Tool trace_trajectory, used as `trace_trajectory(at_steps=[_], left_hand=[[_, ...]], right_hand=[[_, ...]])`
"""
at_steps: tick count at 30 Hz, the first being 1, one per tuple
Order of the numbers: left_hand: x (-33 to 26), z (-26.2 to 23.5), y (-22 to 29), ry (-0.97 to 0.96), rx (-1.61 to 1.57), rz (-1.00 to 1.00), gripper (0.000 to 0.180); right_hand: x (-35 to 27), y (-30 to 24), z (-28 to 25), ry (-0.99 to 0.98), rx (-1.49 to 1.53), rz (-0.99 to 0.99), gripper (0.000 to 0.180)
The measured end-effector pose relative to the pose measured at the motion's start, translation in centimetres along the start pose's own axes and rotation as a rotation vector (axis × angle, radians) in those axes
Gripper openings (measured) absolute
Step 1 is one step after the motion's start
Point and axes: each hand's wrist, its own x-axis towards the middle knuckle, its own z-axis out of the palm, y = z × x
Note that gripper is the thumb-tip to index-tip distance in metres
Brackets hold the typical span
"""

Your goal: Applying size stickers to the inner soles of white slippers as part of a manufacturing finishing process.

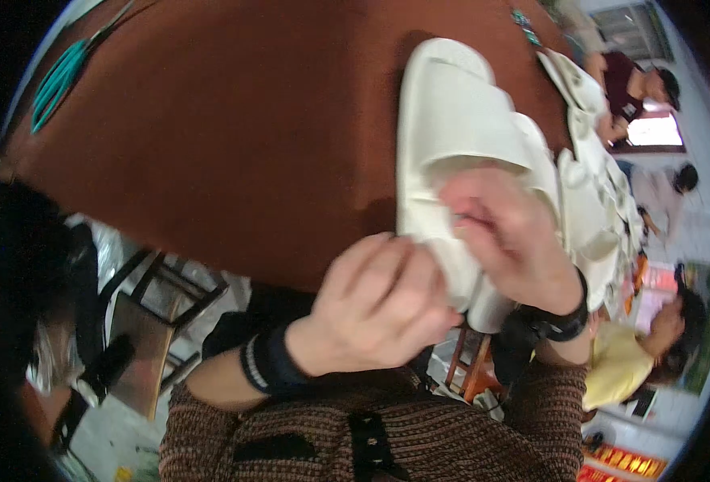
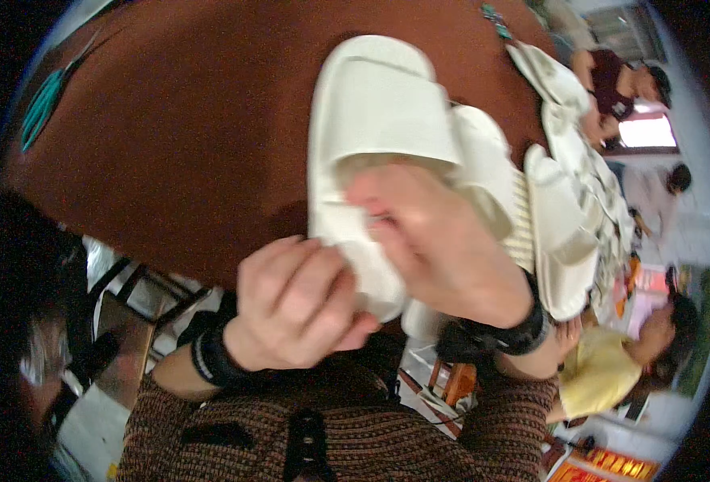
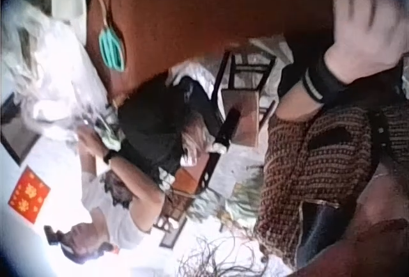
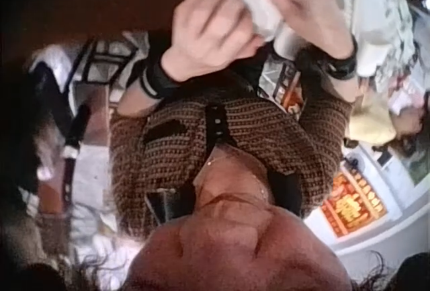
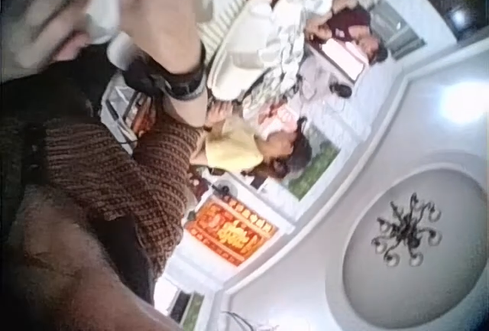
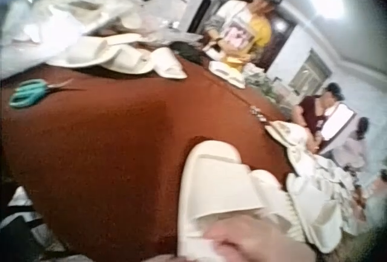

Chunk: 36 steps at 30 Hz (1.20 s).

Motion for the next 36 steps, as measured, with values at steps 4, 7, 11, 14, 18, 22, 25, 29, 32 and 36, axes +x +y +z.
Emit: trace_trajectory(at_steps=[4, 7, 11, 14, 18, 22, 25, 29, 32, 36], left_hand=[[-0.5, 0.4, 0.4, 0.029, -0.033, -0.046, 0.028], [-0.4, 0.4, 0.3, 0.033, -0.039, -0.031, 0.029], [-0.8, 0.8, 0.3, 0.051, -0.044, -0.046, 0.03], [-0.8, 1.2, 0.5, 0.086, -0.09, -0.06, 0.031], [-0.6, 1.9, 0.6, 0.152, -0.049, -0.084, 0.026], [-0.3, 1.4, 0.7, 0.168, -0.077, -0.076, 0.025], [-0.4, 1.9, 0.5, 0.164, -0.069, -0.076, 0.026], [-0.5, 1.8, 0.6, 0.182, -0.084, -0.056, 0.027], [-0.4, 2.1, 0.9, 0.194, -0.084, -0.079, 0.027], [-0.2, 2.2, 0.8, 0.209, -0.078, -0.077, 0.027]], right_hand=[[-0.3, -0.4, 0.6, 0.023, 0.141, 0.162, 0.029], [-0.5, -0.8, 0.6, 0.077, 0.177, 0.223, 0.03], [-0.4, 0.1, 1.3, 0.104, 0.233, 0.209, 0.03], [-0.5, 0.3, 1.3, 0.122, 0.217, 0.201, 0.023], [-0.5, 0.7, 1.4, 0.127, 0.197, 0.208, 0.02], [-0.4, 0.2, 1.3, 0.149, 0.081, 0.18, 0.017], [-0.3, 0.7, 1.8, 0.192, 0.24, 0.233, 0.019], [-0.5, 0.2, 1.4, 0.127, 0.222, 0.201, 0.02], [-0.2, 0.1, 1.5, 0.136, 0.126, 0.191, 0.022], [-0.1, 0.0, 1.8, 0.187, 0.106, 0.235, 0.018]])
